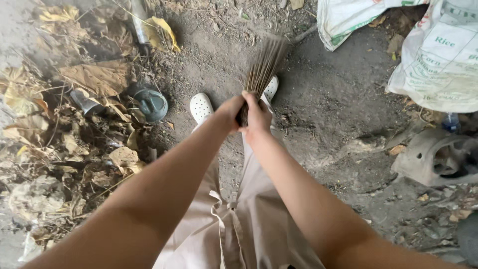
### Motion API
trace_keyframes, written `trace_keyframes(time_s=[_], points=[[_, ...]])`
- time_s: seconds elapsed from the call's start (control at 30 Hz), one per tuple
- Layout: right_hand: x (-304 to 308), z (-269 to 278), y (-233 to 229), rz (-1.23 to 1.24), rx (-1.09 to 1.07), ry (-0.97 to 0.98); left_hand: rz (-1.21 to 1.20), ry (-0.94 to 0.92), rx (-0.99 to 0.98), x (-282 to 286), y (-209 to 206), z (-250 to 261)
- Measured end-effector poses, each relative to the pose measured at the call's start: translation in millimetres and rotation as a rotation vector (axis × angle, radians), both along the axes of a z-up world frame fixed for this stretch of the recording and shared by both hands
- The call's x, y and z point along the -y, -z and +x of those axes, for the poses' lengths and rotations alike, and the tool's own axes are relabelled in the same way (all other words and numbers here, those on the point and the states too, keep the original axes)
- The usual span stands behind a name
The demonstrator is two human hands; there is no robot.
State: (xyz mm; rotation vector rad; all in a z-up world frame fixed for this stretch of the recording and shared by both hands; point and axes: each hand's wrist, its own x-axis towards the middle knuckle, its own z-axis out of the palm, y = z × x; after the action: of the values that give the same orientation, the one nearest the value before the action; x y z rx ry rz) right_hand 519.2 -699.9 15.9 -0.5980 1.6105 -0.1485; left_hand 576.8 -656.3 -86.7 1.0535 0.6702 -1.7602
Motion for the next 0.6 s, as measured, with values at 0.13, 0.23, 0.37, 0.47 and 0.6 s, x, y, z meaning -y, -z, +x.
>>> trace_keyframes(time_s=[0.13,0.23,0.37,0.47,0.6], points=[[24,53,45,0.222,0.227,-0.06,0.179,-0.164,0.111,9,23,66],[28,91,50,0.267,0.23,-0.224,0.358,-0.41,0.252,2,-20,102],[66,90,29,0.316,0.567,-0.424,0.462,-0.503,0.377,33,-80,92],[106,54,6,0.234,0.489,-0.395,0.299,-0.509,0.327,71,-79,59],[154,-23,-6,-0.089,0.211,-0.129,0.049,-0.261,0.026,147,-35,-23]])
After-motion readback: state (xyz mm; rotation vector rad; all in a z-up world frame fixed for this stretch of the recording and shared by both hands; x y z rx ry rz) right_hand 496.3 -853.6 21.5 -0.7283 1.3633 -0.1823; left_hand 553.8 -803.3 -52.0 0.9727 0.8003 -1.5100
